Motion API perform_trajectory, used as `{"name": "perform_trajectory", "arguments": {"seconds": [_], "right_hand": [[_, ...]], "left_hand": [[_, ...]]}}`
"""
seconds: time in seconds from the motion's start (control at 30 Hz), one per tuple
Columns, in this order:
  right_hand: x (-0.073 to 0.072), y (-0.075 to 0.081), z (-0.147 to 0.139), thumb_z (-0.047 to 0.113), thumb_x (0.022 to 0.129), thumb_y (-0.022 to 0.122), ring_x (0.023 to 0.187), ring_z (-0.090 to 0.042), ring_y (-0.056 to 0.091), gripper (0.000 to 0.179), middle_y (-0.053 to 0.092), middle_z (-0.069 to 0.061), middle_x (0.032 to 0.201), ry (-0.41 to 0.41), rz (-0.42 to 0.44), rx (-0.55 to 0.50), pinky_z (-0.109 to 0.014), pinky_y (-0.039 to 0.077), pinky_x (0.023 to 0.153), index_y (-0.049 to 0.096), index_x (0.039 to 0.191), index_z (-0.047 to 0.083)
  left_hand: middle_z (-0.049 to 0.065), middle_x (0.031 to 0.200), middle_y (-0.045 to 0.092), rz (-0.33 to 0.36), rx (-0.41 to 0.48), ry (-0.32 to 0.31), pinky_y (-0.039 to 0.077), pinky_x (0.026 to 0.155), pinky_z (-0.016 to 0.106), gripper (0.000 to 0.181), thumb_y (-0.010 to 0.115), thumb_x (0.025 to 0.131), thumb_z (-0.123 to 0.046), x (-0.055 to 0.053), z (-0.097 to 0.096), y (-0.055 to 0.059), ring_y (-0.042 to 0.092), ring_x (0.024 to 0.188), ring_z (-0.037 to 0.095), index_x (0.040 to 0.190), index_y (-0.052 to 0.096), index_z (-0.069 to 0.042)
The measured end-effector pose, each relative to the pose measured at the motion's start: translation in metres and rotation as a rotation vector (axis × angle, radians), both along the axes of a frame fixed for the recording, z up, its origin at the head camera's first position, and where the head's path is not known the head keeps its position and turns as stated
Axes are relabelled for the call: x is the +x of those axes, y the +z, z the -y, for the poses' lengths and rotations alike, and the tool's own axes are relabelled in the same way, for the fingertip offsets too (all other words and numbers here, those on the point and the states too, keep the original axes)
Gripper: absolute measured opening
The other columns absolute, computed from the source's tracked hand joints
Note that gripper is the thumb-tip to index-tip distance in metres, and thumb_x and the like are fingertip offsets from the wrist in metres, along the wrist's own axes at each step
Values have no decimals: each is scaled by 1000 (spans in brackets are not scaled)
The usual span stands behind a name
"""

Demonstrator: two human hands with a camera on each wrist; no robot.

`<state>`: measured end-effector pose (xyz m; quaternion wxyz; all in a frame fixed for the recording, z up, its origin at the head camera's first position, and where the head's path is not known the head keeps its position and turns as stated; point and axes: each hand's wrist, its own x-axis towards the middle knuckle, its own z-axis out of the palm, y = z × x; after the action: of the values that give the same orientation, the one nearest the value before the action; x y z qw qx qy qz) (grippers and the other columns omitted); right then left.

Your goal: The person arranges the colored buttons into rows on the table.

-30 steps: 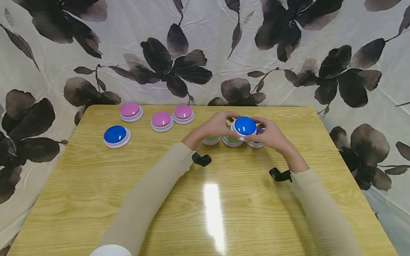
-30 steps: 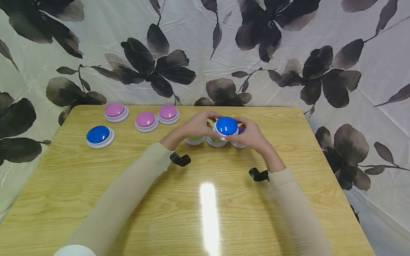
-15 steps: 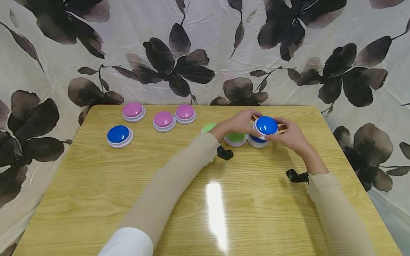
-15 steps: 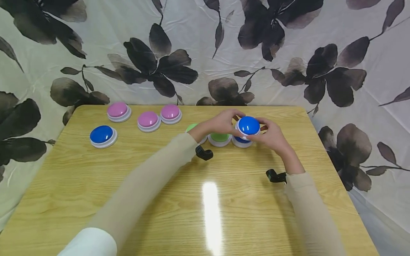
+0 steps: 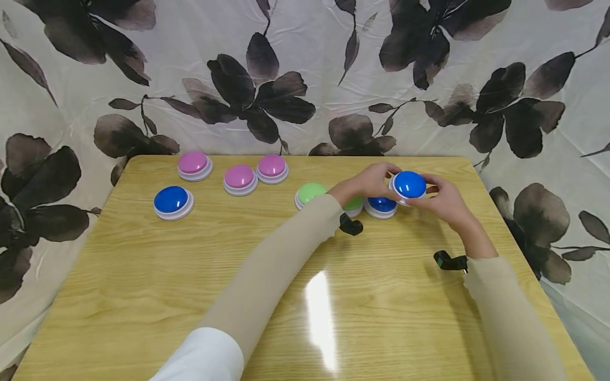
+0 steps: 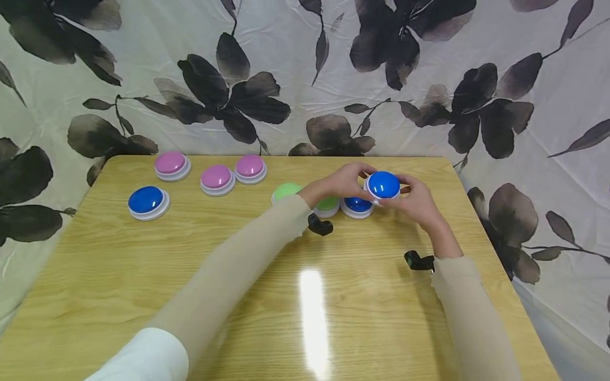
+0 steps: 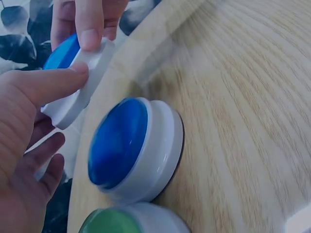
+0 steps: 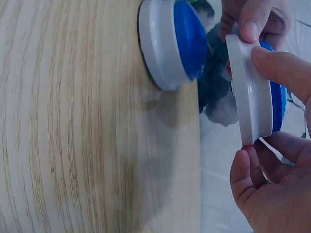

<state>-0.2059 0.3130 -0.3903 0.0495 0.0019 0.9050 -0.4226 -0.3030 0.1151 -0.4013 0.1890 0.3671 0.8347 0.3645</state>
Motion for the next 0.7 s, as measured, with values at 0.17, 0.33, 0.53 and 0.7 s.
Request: {"name": "perform_trajectory", "arguments": {"seconds": [0.17, 0.33, 0.53, 0.7], "right_hand": [[-4, -6, -9, 34, 81, 80, 116, -37, 45, 84, 43, -19, 141, -6, -8, 11, -45, 45, 88, 38, 146, 0], [-5, -11, -17, 32, 82, 80, 114, -36, 45, 81, 44, -19, 141, -12, 6, 13, -39, 46, 84, 40, 144, 1], [-2, -15, -22, 31, 82, 80, 115, -38, 44, 81, 43, -22, 141, -14, 5, 12, -36, 46, 83, 39, 145, -1], [0, -23, -27, 32, 82, 80, 115, -38, 44, 82, 42, -21, 142, -40, 38, 1, -42, 45, 88, 39, 145, -1]], "left_hand": [[1, 136, 52, 1, -28, 20, 42, 97, 25, 74, 83, 77, -36, -3, -13, -7, 48, 120, 15, 139, 50, -11], [1, 137, 52, -8, -61, 6, 40, 98, 25, 74, 82, 77, -37, -4, -22, -10, 47, 121, 16, 139, 51, -11], [-1, 135, 53, -6, -69, -3, 39, 99, 26, 73, 83, 76, -40, -6, -30, -16, 47, 122, 16, 137, 53, -12], [-2, 136, 53, 10, -102, 4, 40, 99, 27, 79, 83, 75, -45, -4, -37, -21, 48, 121, 14, 139, 51, -13]]}}
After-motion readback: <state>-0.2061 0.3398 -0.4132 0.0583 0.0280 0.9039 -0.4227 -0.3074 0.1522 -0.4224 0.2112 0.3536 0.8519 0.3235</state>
